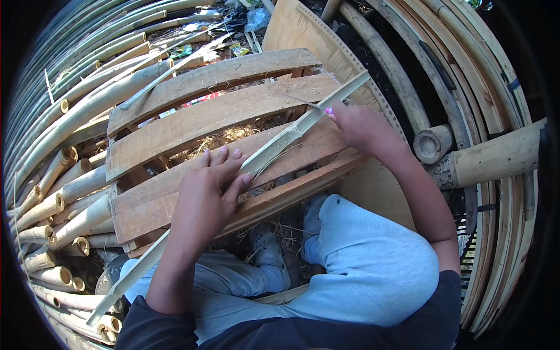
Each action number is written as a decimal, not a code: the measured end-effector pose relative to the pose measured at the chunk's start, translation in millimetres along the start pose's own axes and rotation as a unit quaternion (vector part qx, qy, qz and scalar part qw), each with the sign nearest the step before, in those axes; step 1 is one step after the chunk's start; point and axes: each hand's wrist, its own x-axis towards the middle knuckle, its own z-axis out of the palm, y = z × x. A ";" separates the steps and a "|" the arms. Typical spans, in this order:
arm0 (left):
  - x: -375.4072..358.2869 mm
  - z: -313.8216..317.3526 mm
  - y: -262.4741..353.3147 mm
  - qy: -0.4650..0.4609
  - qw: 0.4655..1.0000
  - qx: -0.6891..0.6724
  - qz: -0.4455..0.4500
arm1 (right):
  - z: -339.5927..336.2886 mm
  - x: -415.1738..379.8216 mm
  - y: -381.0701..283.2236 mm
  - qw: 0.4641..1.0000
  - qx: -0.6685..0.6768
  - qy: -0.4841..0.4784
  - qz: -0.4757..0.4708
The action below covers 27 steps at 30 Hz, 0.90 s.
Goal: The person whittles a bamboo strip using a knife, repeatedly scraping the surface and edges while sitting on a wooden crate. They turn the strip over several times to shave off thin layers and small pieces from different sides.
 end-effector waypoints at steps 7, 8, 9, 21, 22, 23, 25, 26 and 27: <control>0.4 0.5 -0.3 0.004 1.000 0.018 -0.001 | 2.4 6.7 12.5 1.000 -0.016 -0.024 -0.001; 1.1 -0.7 0.8 0.001 1.000 0.014 -0.003 | 9.1 10.9 27.7 1.000 -0.004 0.000 -0.008; 0.8 -1.1 1.7 -0.004 1.000 0.010 -0.004 | 10.7 10.7 32.2 1.000 0.008 0.022 -0.012; 0.1 0.3 0.5 -0.005 1.000 0.010 -0.008 | 9.7 3.5 34.8 0.999 -0.020 0.026 -0.041; 0.7 0.0 0.5 -0.005 1.000 0.011 -0.009 | 13.4 7.6 42.8 0.999 -0.018 0.025 -0.042; 1.2 -0.7 1.1 -0.003 1.000 0.009 -0.009 | 20.5 12.1 57.4 0.999 -0.017 0.040 -0.011; -0.2 0.7 1.4 -0.002 1.000 0.003 -0.008 | 20.8 9.9 60.9 0.998 -0.019 0.052 0.022; -1.2 1.3 0.3 0.000 1.000 0.015 0.003 | 18.6 8.5 60.2 0.998 -0.038 0.025 0.034; 0.1 1.0 -0.5 0.006 0.999 0.029 0.014 | 12.4 10.9 57.4 0.997 -0.059 0.001 0.045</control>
